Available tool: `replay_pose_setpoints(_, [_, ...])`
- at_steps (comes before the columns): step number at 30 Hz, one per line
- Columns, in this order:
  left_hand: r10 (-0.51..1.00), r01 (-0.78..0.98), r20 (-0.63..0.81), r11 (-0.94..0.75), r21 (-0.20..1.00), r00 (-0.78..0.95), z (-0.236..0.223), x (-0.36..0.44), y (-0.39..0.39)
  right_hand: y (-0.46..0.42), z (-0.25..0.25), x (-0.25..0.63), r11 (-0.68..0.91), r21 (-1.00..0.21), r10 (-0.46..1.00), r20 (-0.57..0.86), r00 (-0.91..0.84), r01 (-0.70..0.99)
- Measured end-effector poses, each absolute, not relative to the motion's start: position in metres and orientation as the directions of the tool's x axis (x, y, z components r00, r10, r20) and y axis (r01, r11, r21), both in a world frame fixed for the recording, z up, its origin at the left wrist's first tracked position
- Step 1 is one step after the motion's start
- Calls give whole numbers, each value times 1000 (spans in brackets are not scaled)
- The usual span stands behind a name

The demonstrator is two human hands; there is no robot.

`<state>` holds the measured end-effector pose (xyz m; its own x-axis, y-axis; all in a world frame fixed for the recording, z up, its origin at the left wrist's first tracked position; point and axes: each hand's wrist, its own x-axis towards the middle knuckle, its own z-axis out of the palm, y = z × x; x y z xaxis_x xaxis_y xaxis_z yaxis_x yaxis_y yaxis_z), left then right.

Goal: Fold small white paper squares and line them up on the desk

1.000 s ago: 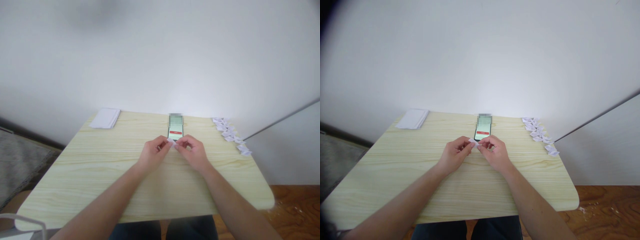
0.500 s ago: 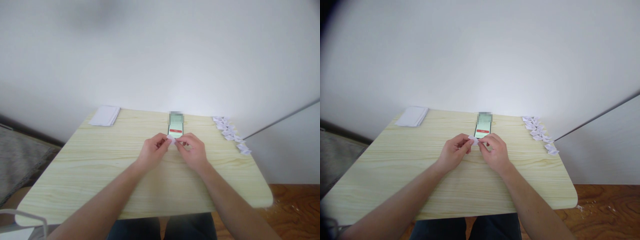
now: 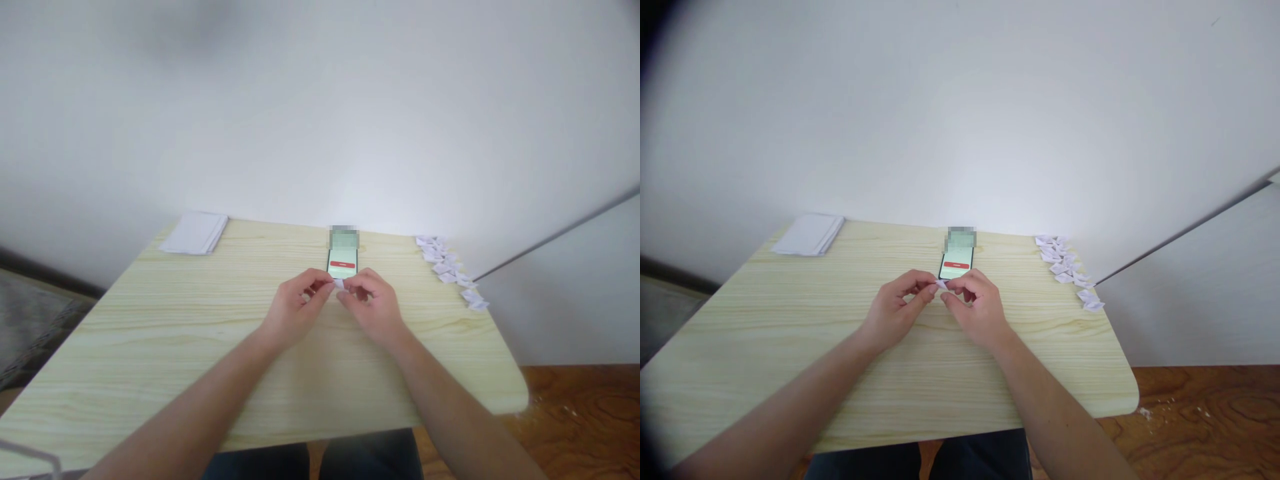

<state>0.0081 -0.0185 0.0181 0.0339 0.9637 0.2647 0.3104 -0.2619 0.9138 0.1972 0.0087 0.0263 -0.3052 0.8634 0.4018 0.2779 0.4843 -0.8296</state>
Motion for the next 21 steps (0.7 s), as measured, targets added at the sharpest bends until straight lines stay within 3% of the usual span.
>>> replay_pose_setpoints(5, [960, 248, 278, -273, 930, 13, 22, 7, -19, 7, 28, 197, 458, -855, 856, 352, -378, 242])
replay_pose_setpoints(14, [988, -138, 132, -142, 980, -78, 23, 2, -13, 5, 27, 195, 445, -883, 803, 318, -503, 151])
replay_pose_setpoints(21, [985, -102, 117, -130, 986, -125, 28, 2, -14, 4, 30, 194, 516, -837, 772, 363, -522, 182])
